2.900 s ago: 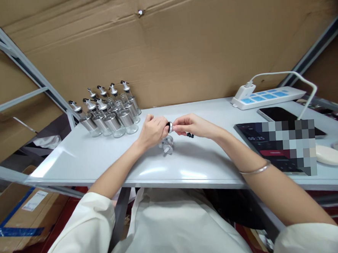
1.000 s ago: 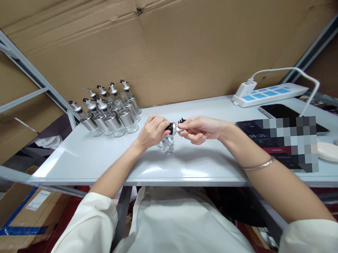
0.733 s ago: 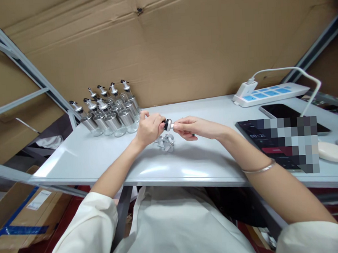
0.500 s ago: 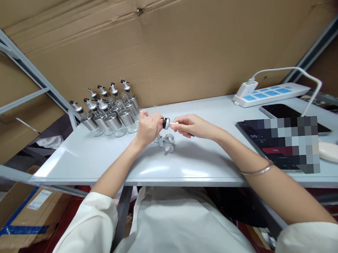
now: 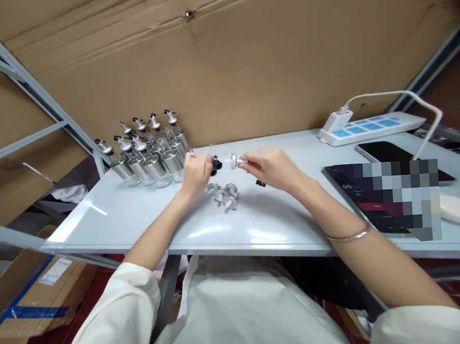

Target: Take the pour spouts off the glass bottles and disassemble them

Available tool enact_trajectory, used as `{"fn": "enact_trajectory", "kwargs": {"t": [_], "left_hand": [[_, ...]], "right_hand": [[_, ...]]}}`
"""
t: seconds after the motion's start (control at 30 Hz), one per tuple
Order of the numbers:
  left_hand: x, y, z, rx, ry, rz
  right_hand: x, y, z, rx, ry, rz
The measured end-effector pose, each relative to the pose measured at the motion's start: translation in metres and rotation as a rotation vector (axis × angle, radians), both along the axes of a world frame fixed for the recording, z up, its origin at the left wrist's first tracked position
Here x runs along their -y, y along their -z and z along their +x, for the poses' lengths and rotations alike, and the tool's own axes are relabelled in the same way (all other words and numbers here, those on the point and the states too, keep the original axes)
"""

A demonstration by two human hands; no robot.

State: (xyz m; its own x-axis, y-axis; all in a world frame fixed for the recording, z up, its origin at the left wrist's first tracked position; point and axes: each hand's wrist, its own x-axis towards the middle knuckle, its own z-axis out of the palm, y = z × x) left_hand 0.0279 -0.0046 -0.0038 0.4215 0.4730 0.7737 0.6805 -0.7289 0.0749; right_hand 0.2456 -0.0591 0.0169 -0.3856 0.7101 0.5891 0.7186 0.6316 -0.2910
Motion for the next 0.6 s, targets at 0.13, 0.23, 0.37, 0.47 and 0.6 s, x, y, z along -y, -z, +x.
{"fn": "enact_trajectory", "kwargs": {"t": [0.13, 0.23, 0.37, 0.47, 0.6], "left_hand": [[-0.016, -0.001, -0.014, 0.167, -0.085, -0.094], [-0.022, 0.000, -0.017, 0.141, -0.062, -0.199], [-0.020, 0.004, -0.013, -0.077, -0.029, -0.340], [-0.018, 0.009, -0.010, -0.253, -0.020, -0.423], [-0.018, 0.015, -0.008, -0.344, 0.019, -0.458]], "right_hand": [[-0.004, -0.004, 0.010, -0.171, 0.074, 0.062], [-0.006, -0.006, 0.012, -0.227, 0.095, 0.126], [-0.006, -0.005, 0.009, -0.242, 0.068, 0.156], [-0.006, -0.004, 0.008, -0.243, 0.073, 0.146], [-0.006, -0.002, 0.007, -0.276, 0.088, 0.084]]}}
